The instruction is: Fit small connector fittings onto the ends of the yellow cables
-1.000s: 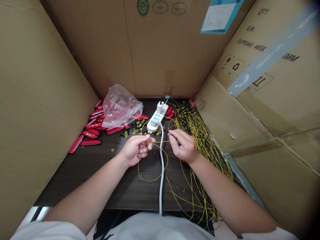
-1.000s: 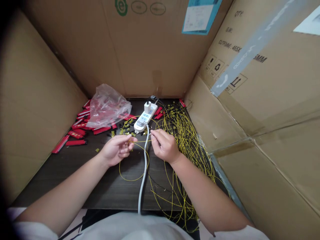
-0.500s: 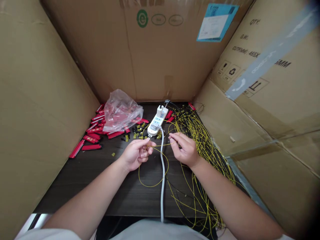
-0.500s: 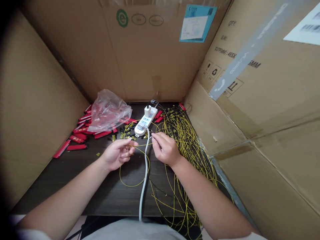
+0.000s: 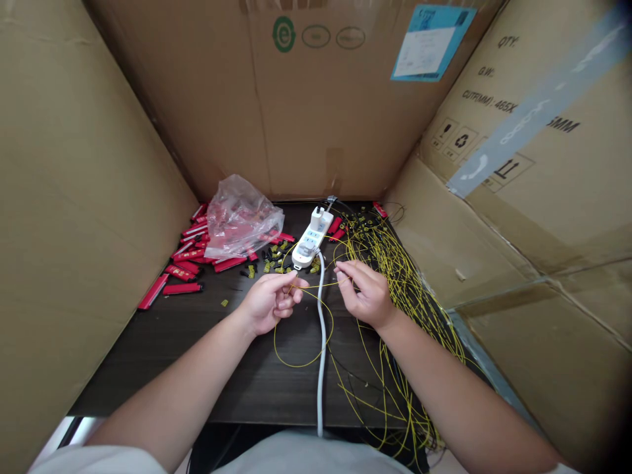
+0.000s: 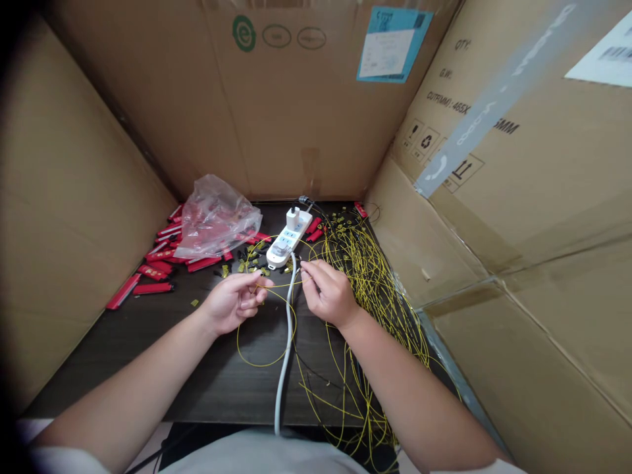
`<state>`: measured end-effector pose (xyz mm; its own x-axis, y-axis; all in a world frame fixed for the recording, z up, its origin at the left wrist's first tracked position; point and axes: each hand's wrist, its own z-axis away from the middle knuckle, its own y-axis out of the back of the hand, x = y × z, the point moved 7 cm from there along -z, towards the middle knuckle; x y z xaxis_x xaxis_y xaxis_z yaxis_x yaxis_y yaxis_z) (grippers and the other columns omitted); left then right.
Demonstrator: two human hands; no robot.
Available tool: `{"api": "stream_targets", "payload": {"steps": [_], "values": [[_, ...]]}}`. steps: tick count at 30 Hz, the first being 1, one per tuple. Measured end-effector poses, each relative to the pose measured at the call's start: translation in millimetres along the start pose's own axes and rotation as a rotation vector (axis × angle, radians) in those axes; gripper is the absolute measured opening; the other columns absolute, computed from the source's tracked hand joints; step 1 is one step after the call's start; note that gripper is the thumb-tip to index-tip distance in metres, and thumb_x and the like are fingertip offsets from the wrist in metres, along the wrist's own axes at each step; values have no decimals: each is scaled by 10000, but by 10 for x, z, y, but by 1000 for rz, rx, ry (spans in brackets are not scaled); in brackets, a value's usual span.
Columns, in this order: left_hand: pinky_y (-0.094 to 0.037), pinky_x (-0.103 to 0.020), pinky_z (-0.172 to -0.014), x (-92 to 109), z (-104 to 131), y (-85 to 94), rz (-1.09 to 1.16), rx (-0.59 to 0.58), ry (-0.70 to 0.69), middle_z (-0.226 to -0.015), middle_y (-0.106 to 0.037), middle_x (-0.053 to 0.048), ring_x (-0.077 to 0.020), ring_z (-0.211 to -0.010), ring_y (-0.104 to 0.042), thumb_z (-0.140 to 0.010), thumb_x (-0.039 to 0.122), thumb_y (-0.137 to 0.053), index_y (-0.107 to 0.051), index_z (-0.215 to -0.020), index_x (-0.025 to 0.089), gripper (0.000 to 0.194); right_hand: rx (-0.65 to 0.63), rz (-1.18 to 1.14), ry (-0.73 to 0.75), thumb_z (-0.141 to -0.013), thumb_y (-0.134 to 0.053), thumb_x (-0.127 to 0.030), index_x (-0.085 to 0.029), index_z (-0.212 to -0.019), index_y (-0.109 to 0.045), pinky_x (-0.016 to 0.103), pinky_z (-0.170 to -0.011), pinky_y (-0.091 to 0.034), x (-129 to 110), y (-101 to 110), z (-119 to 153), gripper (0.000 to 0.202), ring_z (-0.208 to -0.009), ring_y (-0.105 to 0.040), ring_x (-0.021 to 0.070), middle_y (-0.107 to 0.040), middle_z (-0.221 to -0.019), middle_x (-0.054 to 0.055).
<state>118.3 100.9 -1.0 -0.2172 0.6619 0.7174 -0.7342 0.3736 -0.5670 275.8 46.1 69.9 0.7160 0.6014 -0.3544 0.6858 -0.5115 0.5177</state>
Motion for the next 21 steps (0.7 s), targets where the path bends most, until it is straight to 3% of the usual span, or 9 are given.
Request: {"api": "stream_targets", "payload": {"steps": [21], "values": [[-149,-128,-346,-5,-4,-3,9,-3,3,-565,-553,-22,4,-352,-284,-743,346,-678,-688,-815,67,288,-7,6,12,-829,-535,-78,-116,-1111,-608,339,-700,-572,-6,-5,0,293,-822,-628,180,-652,-906,117]]}}
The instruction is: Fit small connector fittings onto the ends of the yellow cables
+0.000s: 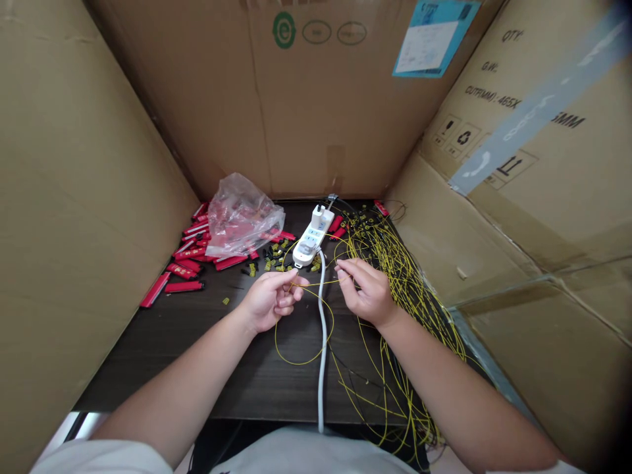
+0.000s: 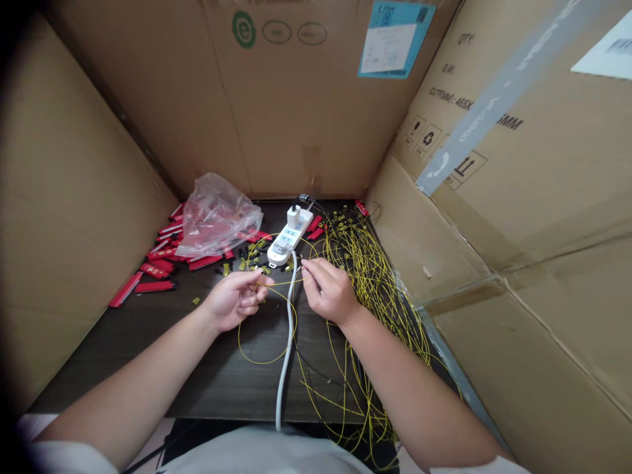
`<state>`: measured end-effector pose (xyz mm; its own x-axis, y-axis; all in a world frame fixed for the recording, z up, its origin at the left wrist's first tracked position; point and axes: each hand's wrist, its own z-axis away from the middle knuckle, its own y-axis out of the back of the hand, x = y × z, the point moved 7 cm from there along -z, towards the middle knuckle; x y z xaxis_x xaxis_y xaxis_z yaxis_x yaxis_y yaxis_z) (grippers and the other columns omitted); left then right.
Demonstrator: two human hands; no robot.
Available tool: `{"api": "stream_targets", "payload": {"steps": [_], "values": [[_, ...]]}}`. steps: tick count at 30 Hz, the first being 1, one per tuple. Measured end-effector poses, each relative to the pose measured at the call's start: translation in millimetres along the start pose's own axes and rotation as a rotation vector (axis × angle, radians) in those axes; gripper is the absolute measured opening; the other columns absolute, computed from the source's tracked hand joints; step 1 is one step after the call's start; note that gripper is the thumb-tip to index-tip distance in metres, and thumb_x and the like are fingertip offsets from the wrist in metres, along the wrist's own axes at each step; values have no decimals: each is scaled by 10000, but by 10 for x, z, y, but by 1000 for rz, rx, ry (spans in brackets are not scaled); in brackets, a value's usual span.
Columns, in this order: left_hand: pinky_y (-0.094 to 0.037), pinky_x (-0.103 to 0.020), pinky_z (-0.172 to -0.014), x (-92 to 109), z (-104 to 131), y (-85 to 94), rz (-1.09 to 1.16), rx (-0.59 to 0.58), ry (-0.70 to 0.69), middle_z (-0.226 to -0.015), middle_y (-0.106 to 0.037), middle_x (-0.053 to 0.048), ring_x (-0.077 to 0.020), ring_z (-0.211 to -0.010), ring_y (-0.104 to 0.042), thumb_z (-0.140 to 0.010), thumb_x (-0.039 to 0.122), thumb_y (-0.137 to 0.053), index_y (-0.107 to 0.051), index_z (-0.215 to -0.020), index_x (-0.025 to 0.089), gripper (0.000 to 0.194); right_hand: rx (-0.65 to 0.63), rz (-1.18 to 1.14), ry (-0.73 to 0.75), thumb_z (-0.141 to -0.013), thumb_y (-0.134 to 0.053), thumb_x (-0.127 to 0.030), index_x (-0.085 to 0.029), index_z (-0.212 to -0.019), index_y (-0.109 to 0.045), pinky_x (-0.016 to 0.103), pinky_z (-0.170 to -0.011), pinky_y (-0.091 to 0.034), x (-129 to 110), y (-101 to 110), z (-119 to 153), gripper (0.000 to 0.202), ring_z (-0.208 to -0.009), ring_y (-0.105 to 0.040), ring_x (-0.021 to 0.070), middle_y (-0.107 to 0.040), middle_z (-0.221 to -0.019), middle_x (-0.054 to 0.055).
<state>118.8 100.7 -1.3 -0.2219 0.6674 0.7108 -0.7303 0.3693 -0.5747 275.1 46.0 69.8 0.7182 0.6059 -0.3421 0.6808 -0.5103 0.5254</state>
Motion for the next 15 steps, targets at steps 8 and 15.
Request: {"api": "stream_targets", "payload": {"steps": [8,15], "values": [[-155,-123,-342,2,4,22,9,8,8,-567,-554,-27,3,-353,-292,-753,343,-673,-687,-818,63,288,0,-1,-7,-834,-530,-93,-124,-1113,-613,340,-693,-571,10,1,0,293,-817,-630,182,-654,-904,113],[-157,-117,-338,-3,1,-2,6,4,11,-568,-551,-25,4,-353,-291,-758,343,-667,-686,-822,59,291,-4,-11,-4,-831,-527,-83,-109,-1108,-612,339,-703,-566,-2,-13,0,291,-826,-628,179,-653,-900,117]]}}
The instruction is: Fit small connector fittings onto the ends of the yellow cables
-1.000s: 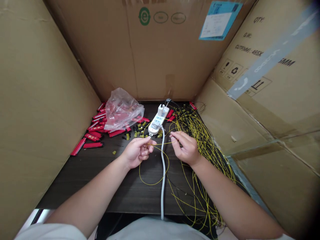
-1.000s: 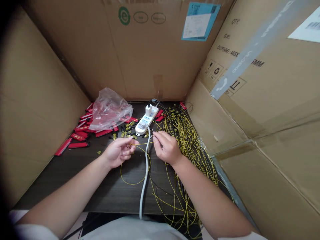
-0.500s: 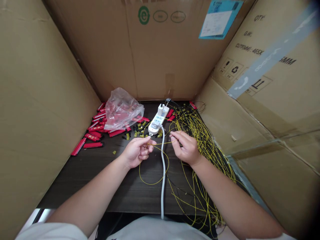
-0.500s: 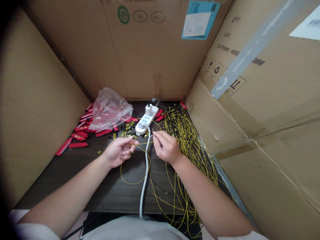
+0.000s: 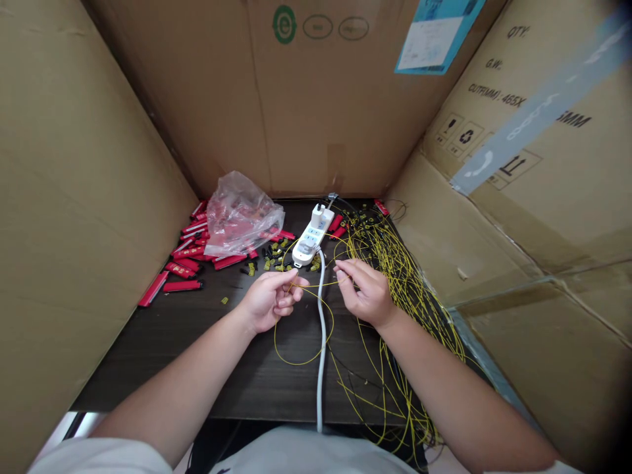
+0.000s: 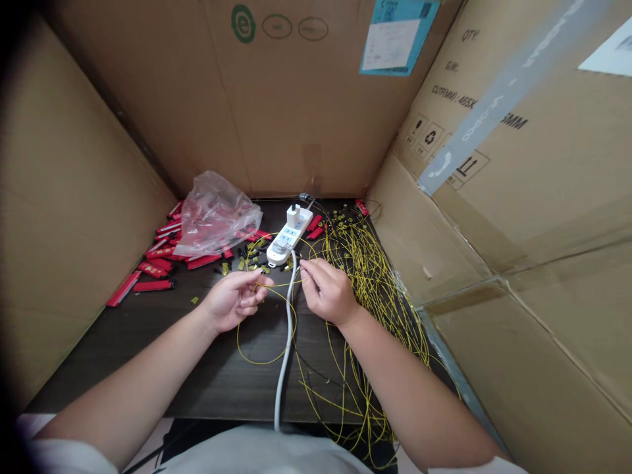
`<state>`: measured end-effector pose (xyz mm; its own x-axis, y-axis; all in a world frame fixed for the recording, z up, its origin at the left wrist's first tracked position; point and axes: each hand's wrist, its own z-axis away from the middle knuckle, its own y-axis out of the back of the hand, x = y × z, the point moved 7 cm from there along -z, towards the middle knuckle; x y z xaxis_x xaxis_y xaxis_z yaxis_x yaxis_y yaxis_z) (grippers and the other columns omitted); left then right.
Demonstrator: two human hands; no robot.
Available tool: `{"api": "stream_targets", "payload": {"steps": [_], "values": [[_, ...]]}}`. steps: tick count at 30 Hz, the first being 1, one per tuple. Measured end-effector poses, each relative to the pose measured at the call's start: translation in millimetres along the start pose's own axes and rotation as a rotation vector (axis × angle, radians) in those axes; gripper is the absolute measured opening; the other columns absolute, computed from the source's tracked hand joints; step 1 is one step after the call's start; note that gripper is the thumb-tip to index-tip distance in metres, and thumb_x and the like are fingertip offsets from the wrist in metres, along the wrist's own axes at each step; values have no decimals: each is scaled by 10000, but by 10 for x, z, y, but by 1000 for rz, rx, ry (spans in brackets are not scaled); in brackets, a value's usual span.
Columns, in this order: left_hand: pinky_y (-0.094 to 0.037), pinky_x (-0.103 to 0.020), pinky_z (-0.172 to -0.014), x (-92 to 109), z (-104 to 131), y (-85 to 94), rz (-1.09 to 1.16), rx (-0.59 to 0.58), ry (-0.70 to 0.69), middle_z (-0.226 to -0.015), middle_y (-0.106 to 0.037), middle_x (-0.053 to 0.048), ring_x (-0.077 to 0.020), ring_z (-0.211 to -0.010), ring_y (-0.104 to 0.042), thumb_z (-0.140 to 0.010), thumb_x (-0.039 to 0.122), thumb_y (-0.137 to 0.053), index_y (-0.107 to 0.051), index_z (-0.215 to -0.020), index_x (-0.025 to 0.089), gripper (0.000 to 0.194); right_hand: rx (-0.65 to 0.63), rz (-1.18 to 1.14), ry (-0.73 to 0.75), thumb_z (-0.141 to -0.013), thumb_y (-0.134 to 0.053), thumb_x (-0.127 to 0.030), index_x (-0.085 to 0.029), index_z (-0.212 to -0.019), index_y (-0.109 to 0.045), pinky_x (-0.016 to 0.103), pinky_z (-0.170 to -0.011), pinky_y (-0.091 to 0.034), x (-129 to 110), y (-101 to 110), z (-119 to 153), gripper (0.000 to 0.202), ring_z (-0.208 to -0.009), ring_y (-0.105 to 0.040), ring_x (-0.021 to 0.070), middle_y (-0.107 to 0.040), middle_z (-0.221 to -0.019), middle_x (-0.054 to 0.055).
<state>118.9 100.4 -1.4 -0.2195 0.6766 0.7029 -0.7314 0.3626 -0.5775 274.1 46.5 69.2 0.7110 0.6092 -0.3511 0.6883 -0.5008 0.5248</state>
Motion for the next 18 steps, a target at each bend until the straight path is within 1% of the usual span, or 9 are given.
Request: {"api": "stream_targets", "payload": {"steps": [18], "values": [[-166,-116,-334,9,12,5,7,1,5,-561,-552,-25,3,-348,-291,-766,327,-655,-686,-813,57,276,-2,11,13,-810,-548,-44,-83,-1090,-613,333,-708,-562,1,9,-4,290,-830,-621,175,-651,-906,123]]}}
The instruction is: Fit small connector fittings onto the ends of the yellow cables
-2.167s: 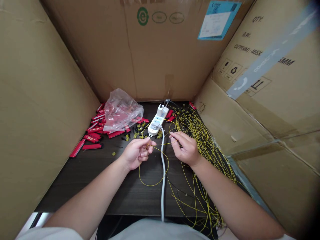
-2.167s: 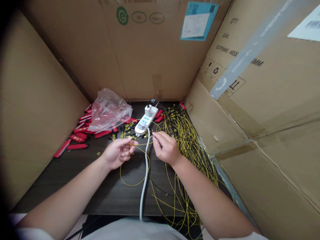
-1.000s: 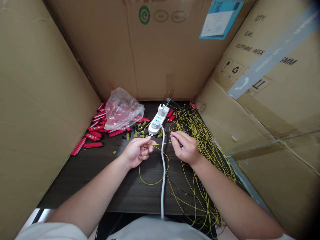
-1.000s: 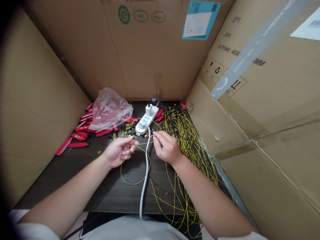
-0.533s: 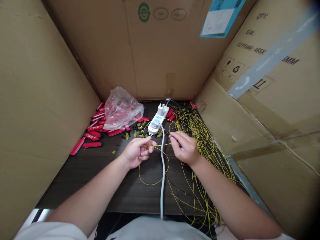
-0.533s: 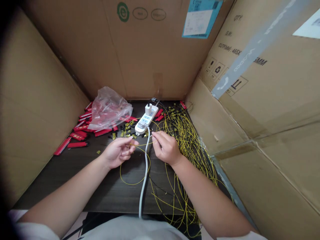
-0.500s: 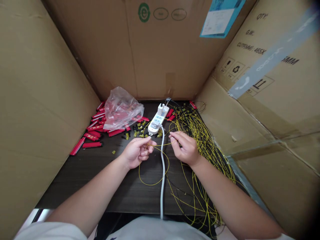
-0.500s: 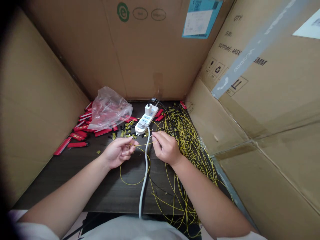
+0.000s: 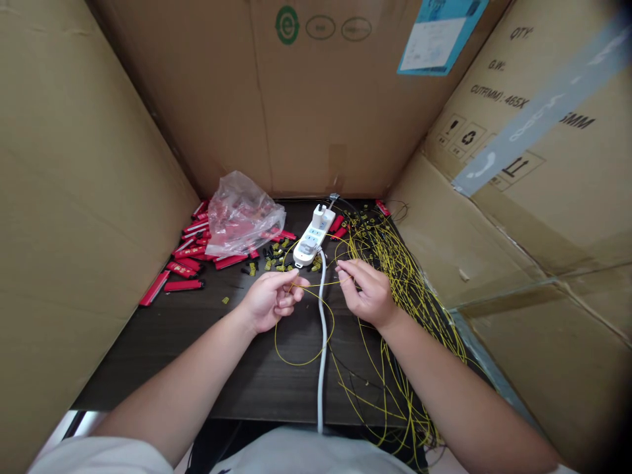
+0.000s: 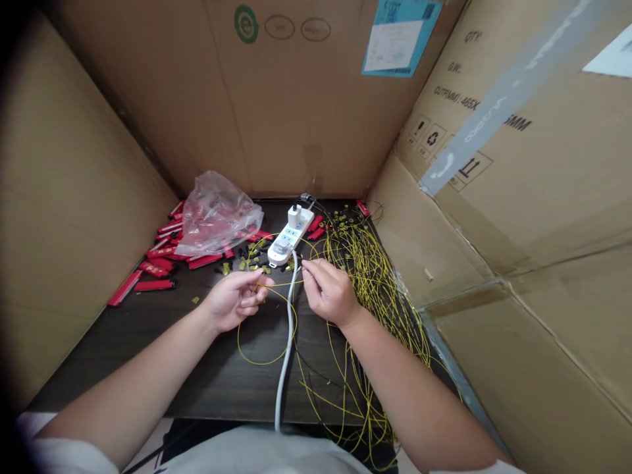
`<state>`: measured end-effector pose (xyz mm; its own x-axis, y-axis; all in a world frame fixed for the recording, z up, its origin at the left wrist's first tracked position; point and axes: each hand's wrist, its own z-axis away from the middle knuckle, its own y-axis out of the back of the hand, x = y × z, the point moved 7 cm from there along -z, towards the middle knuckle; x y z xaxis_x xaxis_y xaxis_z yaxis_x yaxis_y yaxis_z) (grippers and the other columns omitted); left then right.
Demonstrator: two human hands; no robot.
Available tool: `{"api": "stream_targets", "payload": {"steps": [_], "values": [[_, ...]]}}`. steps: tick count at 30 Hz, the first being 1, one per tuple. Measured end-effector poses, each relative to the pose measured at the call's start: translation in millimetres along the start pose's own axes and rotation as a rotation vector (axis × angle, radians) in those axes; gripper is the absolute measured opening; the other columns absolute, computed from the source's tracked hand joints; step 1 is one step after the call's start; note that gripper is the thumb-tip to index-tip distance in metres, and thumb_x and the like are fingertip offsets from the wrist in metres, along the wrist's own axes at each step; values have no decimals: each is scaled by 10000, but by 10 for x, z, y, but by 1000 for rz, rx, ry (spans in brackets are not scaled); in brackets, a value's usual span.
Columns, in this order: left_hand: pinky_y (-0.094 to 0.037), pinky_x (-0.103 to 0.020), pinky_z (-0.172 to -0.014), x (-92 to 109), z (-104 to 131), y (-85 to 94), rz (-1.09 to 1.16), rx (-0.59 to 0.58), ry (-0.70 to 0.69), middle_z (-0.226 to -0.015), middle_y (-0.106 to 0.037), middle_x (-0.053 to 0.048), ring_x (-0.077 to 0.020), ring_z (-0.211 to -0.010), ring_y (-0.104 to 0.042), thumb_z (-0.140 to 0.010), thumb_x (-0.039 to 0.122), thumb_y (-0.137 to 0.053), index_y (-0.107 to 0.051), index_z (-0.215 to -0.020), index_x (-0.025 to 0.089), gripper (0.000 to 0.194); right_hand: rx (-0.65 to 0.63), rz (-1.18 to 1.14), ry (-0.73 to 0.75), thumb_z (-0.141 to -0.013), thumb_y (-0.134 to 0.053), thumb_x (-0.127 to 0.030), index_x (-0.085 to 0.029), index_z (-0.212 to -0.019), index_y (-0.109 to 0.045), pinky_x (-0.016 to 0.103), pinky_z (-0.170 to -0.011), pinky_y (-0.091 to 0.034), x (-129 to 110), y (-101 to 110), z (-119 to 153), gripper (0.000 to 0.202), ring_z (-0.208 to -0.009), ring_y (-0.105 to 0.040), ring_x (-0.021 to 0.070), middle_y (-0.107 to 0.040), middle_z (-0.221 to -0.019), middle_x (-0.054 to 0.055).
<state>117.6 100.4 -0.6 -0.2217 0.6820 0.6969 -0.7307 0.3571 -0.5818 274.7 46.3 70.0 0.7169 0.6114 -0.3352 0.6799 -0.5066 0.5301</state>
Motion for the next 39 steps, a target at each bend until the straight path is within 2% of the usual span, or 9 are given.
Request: {"api": "stream_targets", "payload": {"steps": [39], "values": [[-172,-119,-329,11,5,11,1,17,0,-563,-547,-22,6,-342,-284,-787,311,-632,-679,-811,53,263,-7,18,-17,-834,-530,-90,-113,-1101,-619,335,-712,-568,10,-6,4,283,-823,-629,175,-657,-907,112]]}}
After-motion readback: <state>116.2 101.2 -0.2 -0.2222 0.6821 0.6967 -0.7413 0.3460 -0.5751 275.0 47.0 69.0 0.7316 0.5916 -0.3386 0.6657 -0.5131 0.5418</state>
